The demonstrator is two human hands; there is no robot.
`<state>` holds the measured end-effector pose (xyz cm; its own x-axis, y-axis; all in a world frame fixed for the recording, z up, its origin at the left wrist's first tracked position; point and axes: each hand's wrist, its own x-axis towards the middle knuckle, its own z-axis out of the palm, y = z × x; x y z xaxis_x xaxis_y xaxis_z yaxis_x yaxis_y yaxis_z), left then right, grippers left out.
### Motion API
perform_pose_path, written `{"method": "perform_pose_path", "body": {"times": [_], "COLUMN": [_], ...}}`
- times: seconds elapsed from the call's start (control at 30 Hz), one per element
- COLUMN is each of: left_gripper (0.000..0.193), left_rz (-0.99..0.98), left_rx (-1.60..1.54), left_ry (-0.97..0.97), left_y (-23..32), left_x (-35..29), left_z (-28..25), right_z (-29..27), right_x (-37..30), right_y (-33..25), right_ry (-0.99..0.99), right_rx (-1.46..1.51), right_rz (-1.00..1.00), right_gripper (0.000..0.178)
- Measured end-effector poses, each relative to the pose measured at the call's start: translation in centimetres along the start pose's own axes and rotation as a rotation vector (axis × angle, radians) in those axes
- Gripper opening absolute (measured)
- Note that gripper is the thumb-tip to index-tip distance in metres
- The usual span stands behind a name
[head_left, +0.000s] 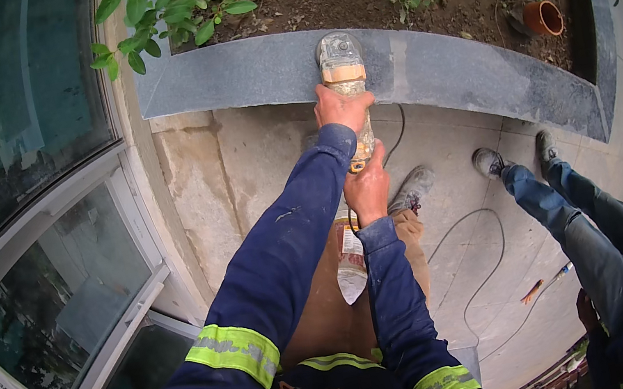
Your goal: The person uses an angle grinder to smooth the edge of a curved stone planter border. They hold the tool with both hands and move it along the top edge, then briefly pause to wipe the surface with their hand before resuming grinding.
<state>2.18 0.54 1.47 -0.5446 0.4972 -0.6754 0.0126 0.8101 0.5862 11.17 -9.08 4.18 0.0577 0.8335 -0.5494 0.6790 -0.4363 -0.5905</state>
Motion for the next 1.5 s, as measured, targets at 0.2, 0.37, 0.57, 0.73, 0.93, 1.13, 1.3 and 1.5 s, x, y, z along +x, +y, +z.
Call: {"method": "perform_pose_path", "body": {"times": [0.2, 0.37, 0.57, 0.73, 0.93, 1.13, 1.3, 1.5], "left_gripper": [0.073, 0.072, 0.072, 0.073, 0.073, 0.071, 0.072, 0.072], "left_rz": [-0.003, 0.019, 0.007, 0.01, 0.013, -0.015, 0.018, 0.0], "left_rx": [-0.006, -0.018, -0.028, -0.008, -0.001, 0.027, -0.019, -0.009], "left_ry": [0.005, -0.045, 0.018, -0.018, 0.02, 0.048, -0.012, 0.069], "left_y": [-0.1, 0.0, -0.6, -0.7, 0.3, -1.6, -1.0, -2.1], "left_x": [0.3, 0.0, 0.6, -0.8, 0.4, -1.2, -1.4, -0.8], "left_z": [-0.3, 0.7, 0.0, 0.5, 0.2, -0.1, 0.8, 0.4], "right_z": [0.3, -0.3, 0.0, -0.3, -0.1, 0.1, -0.3, 0.3], "right_x": [0.4, 0.3, 0.7, -0.4, 0.8, -1.0, -0.5, -0.1], "right_y": [0.1, 0.0, 0.2, 1.0, 0.2, 1.6, 1.7, 2.7], "right_ry": [-0.005, 0.01, -0.02, -0.008, -0.03, -0.043, -0.015, -0.034], "right_rx": [0.051, 0.028, 0.013, 0.044, -0.016, 0.05, 0.032, 0.019], "right_rz": [-0.056, 0.015, -0.052, 0.023, -0.014, -0.013, 0.006, -0.077], "right_gripper": [0.074, 0.074, 0.074, 0.076, 0.073, 0.074, 0.073, 0.074]}}
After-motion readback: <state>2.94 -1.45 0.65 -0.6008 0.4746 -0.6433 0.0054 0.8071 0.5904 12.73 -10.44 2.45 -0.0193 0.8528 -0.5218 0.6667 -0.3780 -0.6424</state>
